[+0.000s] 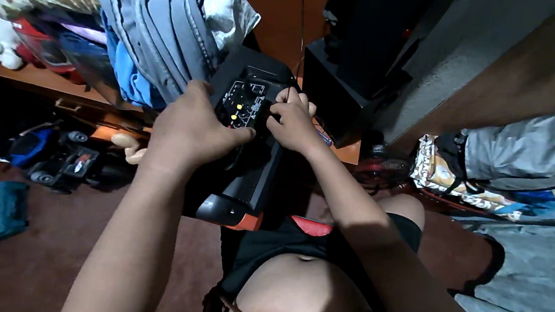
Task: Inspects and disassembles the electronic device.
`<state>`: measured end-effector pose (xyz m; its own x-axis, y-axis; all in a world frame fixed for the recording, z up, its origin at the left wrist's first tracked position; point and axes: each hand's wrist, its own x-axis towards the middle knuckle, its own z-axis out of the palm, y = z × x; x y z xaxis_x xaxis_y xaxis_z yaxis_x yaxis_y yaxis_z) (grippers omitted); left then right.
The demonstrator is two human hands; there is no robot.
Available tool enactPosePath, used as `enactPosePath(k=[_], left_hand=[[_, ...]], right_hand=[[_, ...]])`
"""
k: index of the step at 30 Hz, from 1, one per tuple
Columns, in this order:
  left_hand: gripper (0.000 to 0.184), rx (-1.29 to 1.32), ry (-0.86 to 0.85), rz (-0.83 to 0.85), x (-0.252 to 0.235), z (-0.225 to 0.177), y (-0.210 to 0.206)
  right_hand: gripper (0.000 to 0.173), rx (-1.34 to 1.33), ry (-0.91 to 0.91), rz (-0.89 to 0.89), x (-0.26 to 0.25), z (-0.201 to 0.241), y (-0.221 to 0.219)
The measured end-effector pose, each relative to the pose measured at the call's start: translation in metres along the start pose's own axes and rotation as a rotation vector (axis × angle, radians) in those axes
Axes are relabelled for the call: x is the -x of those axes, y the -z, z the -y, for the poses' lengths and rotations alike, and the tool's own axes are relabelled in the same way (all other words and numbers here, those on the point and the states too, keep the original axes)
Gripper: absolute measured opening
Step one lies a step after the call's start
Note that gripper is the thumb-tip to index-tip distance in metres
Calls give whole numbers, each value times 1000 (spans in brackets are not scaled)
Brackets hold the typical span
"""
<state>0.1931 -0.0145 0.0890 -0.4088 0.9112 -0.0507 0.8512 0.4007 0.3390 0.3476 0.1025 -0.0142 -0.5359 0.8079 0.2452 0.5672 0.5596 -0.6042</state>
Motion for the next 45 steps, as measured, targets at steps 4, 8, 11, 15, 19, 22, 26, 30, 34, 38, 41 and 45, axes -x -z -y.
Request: enactPosePath(k=[4,8,11,15,19,22,26,30,34,38,41,45], left_hand=[[100,-67,-24,-6,1,-6,-2],[103,-131,-48,-9,0,-12,-5],[102,-175,-52,18,-2,-18,-5],[102,-237,-50,30,-5,-25,-6],[102,-296,-39,54,-8,-33,-7],[103,-324,-27,67,-9,-38,-7],[101,-344,-17,52,-8,-40,-8],[100,-337,-13,21,-7,-38,-10],[100,-347,-16,32,-7,-41,-9],[100,-344,-11,30,-6,-43,-8],[99,-338,-10,28,-5,-43,-8],[100,-323,-17,12,-5,-39,-9]], right_hand=[[20,-259,72,-171,9,-19,-4],[13,-474,67,-418,20,-28,-2],[19,-488,142,-512,22,-30,2],[23,-448,218,-511,16,-32,9],[26,-398,270,-461,7,-34,15],[29,-334,307,-410,0,-34,19],[34,-239,337,-300,-7,-33,24],[36,-197,390,-225,-13,-32,24],[35,-130,428,-151,-19,-30,23],[33,-133,453,-131,-23,-30,23],[31,-142,460,-124,-23,-29,24],[32,-143,463,-117,-23,-27,23]])
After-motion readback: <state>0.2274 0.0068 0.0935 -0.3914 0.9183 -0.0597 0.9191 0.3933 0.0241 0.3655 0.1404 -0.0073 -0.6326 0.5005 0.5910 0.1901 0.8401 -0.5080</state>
